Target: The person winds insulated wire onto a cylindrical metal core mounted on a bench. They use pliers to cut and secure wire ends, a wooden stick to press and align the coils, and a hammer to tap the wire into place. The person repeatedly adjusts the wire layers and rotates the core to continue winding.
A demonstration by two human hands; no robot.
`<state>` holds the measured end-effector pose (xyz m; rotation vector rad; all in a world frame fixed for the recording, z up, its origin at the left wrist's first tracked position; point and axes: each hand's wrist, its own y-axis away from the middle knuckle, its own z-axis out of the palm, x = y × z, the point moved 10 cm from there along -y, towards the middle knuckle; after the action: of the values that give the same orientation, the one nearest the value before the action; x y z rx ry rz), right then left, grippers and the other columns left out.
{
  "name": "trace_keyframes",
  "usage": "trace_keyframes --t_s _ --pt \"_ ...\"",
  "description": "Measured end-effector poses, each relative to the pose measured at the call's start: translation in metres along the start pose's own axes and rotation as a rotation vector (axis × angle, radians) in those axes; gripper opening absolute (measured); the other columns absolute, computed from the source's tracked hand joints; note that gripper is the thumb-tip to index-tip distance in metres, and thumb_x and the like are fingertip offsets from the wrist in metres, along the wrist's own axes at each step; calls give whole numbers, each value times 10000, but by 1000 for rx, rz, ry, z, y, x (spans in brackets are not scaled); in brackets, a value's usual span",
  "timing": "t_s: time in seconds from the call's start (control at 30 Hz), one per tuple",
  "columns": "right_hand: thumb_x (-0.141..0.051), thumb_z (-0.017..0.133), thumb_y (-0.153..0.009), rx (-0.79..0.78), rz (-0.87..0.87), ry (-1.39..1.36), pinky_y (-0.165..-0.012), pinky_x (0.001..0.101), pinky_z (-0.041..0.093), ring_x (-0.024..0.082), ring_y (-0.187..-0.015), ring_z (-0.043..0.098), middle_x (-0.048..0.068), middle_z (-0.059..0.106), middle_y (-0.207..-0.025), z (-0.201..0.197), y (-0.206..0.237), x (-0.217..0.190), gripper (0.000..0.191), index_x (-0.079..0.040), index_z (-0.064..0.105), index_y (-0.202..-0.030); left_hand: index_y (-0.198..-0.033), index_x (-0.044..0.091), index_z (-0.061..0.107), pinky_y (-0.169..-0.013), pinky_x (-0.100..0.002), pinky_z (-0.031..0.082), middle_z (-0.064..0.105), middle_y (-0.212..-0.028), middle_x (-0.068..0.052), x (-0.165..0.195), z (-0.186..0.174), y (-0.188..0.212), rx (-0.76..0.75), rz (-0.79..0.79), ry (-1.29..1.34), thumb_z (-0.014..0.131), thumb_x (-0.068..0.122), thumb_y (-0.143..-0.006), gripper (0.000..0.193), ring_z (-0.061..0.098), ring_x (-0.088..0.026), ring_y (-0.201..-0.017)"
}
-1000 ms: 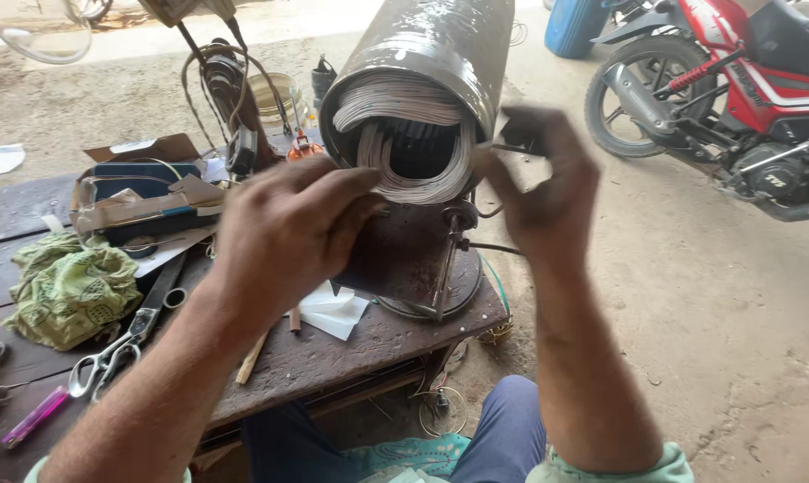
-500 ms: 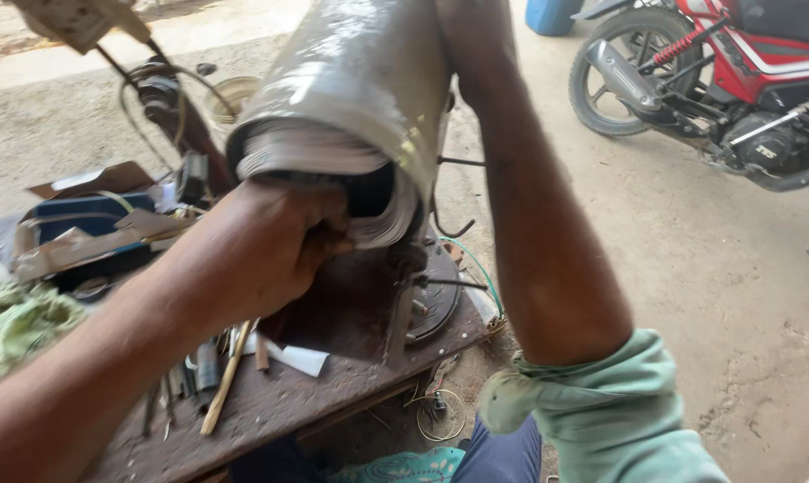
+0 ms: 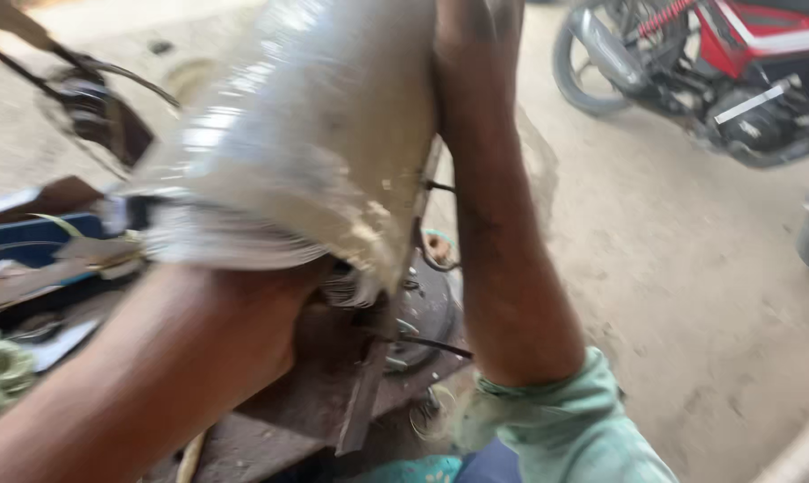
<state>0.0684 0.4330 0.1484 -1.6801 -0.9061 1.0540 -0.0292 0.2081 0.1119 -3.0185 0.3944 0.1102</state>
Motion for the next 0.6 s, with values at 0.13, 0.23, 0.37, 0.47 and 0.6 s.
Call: trace_keyframes --t_s 0.13,0.23,0.37,0.47,0.6 --pt "-141 601 -1062 -151 -91 236 -792 490 490 407 -887 611 244 651 -994 7 -13 -14 164 3 669 -1101 -1116 107 671 -707 -484 578 722 -892 -197 -10 -4 18 9 -195 177 635 59 -786 335 704 -385 -819" --pt "-264 647 -1071 -136 274 -196 -813 424 511 281 -870 610 147 659 -944 -3 -13 3 266 0 663 -1039 -1110 93 673 -652 -484 580 735 -817 -173 -17 -16 53 227 -266 263 623 86 -890 225 727 -356 -746" --pt "-375 704 -1045 65 322 -280 -830 353 536 161 -896 620 52 670 -961 -45 -3 -12 343 -32 687 -1039 -1053 46 707 -701 -423 612 761 -850 -149 -39 -35 97 616 -262 561 629 184 -955 186 769 -282 -777" --pt "-370 705 -1047 122 334 -259 -853 360 549 159 -920 638 56 678 -995 -63 2 -30 341 -32 661 -1050 -1011 27 723 -663 -436 586 757 -866 -169 -62 -35 103 611 -393 530 622 245 -957 246 757 -282 -756" --pt "-336 701 -1070 108 333 -200 -873 376 538 173 -934 626 73 672 -1001 -72 -3 -49 314 -26 658 -1065 -964 57 743 -677 -458 576 755 -849 -164 -78 -7 75 188 -653 416 598 455 -997 426 732 -296 -729"
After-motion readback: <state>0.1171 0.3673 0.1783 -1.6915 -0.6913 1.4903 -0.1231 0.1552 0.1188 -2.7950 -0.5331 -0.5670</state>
